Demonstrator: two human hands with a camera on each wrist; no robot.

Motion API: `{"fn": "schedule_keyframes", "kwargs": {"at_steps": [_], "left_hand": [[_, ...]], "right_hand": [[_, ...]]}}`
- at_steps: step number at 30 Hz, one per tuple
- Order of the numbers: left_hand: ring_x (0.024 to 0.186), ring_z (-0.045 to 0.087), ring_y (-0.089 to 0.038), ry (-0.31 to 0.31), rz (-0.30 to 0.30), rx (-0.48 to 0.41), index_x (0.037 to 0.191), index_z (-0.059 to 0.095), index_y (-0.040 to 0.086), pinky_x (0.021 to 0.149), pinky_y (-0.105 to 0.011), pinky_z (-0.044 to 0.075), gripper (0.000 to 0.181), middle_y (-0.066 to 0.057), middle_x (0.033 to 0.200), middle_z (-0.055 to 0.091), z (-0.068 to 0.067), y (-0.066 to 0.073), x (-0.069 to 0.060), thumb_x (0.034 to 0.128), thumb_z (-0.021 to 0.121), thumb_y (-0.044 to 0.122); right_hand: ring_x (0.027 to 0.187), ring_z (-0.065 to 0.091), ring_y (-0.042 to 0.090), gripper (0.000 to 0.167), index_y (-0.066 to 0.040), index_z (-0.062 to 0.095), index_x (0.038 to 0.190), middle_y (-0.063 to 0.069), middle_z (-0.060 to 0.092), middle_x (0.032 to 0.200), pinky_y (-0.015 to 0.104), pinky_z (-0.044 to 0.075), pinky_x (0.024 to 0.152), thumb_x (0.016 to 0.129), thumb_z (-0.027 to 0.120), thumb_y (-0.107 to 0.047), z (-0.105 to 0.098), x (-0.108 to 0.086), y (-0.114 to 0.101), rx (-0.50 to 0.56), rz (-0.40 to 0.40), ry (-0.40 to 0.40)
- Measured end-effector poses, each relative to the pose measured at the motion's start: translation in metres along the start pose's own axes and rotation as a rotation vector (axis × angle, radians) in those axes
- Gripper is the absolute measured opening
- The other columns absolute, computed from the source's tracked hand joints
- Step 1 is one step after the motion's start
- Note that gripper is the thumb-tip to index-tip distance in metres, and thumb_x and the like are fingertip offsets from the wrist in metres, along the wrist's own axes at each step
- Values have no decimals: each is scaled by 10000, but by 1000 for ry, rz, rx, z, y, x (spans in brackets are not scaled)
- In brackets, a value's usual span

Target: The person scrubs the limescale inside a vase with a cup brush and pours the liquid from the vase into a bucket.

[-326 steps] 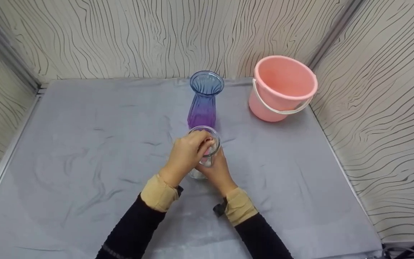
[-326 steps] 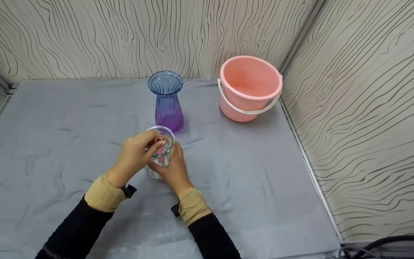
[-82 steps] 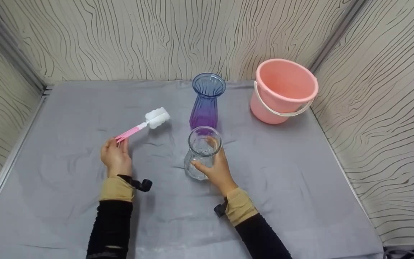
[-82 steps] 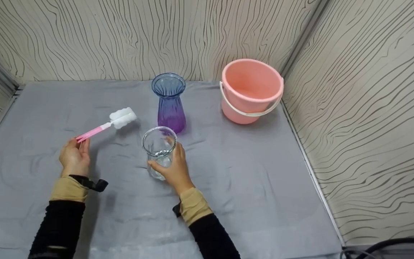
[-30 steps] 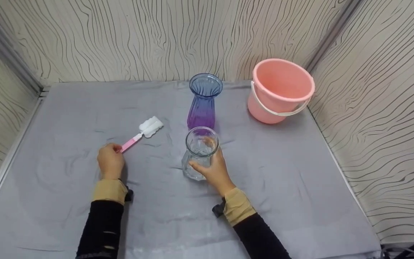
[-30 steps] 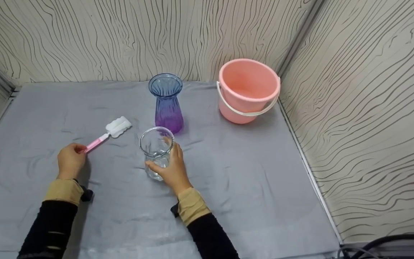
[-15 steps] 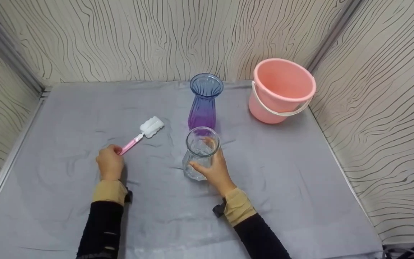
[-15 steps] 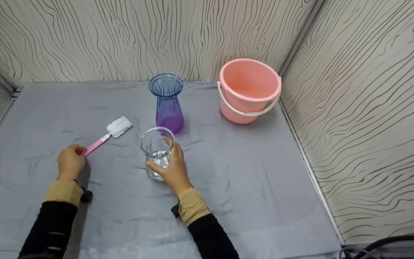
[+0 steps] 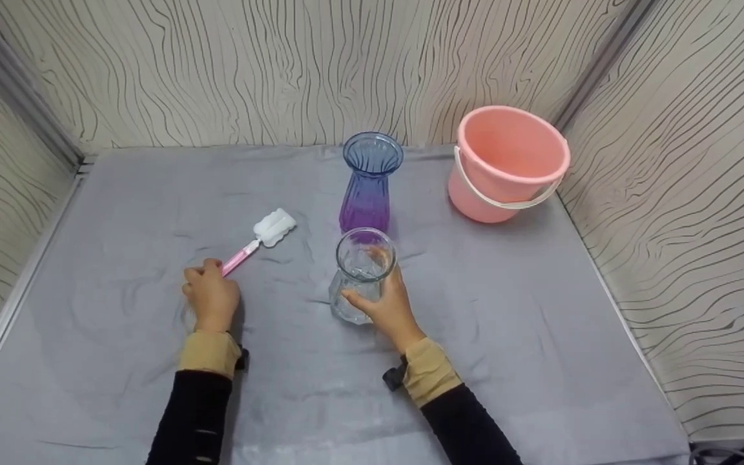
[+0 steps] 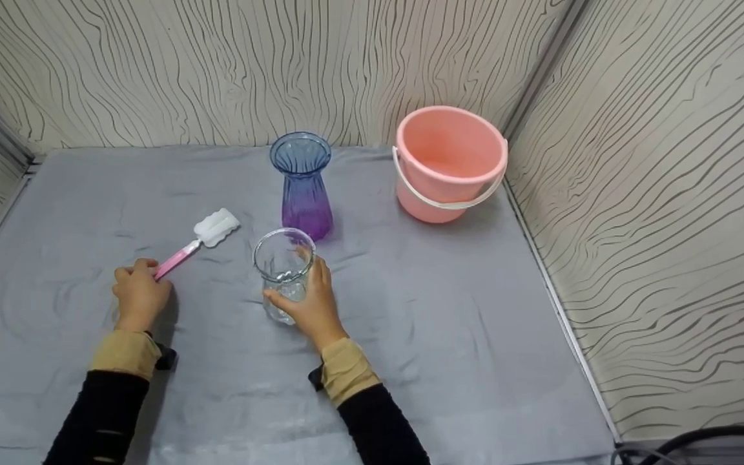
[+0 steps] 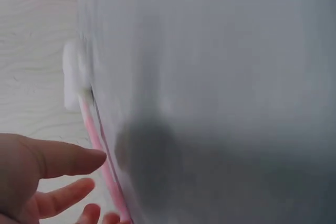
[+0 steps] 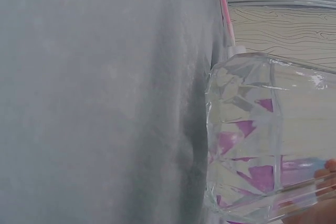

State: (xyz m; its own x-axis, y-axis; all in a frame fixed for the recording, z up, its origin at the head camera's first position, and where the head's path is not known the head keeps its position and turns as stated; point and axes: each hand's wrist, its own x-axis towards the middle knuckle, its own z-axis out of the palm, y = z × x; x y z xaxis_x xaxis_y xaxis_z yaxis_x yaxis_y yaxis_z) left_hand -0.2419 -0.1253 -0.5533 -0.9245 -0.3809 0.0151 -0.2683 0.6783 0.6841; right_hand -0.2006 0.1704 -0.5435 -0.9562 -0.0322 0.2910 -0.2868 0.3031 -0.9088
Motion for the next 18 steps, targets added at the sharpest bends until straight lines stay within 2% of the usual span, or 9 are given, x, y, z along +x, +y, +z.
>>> {"fn": "schedule_keyframes", "kwargs": {"at_steps": [3,5,7,9,11,15,18], "left_hand": [[1197,359,-568,52,76,-20,1246,584,-102,957,-593,367,391,-373,1295,435,7,9,-7,857,591,-62],[1251,318,-574,83,157,-63,1225,600,-99,1004,-602,342,410,-366,1308,440,13,15,-12,818,651,-75],[1293,297,-566,86,248,-110,1217,602,-87,1052,-615,308,437,-351,1332,438,18,21,-18,790,690,-86],[1312,297,-548,62,333,-166,1240,587,-67,1087,-619,271,487,-328,1356,434,24,28,-24,769,707,-102],[1300,330,-525,28,389,-222,1285,561,-37,1089,-613,268,559,-306,1361,437,31,35,-32,752,704,-121],[1264,395,-508,-58,423,-312,1365,494,-12,1077,-607,322,717,-304,1344,442,46,46,-50,694,682,-180],[1307,377,-499,-185,444,-349,1403,442,-5,1107,-607,338,815,-312,1382,402,55,52,-62,655,686,-216]], "right_hand": [[1429,396,308,871,-64,369,1490,145,428,1522,480,320,1176,799,881,-196,0,0,1,-13,0,-3],[1425,400,299,856,-77,374,1483,138,439,1512,492,322,1172,806,877,-225,0,1,1,-21,-6,-6],[1418,407,290,848,-98,380,1479,135,451,1499,507,319,1169,808,875,-254,-1,0,1,-29,-11,-4],[1411,414,283,851,-114,384,1478,135,455,1493,518,320,1163,802,878,-267,-1,0,2,-31,-14,-2],[1403,421,277,852,-124,390,1474,128,459,1488,517,324,1158,795,882,-271,-1,0,2,-33,-19,2],[1398,427,277,859,-110,394,1476,114,463,1483,490,334,1160,789,888,-258,-1,0,3,-34,-29,7],[1401,425,291,860,-80,389,1477,125,468,1480,476,329,1169,793,886,-241,0,0,2,-36,-22,5]]}}
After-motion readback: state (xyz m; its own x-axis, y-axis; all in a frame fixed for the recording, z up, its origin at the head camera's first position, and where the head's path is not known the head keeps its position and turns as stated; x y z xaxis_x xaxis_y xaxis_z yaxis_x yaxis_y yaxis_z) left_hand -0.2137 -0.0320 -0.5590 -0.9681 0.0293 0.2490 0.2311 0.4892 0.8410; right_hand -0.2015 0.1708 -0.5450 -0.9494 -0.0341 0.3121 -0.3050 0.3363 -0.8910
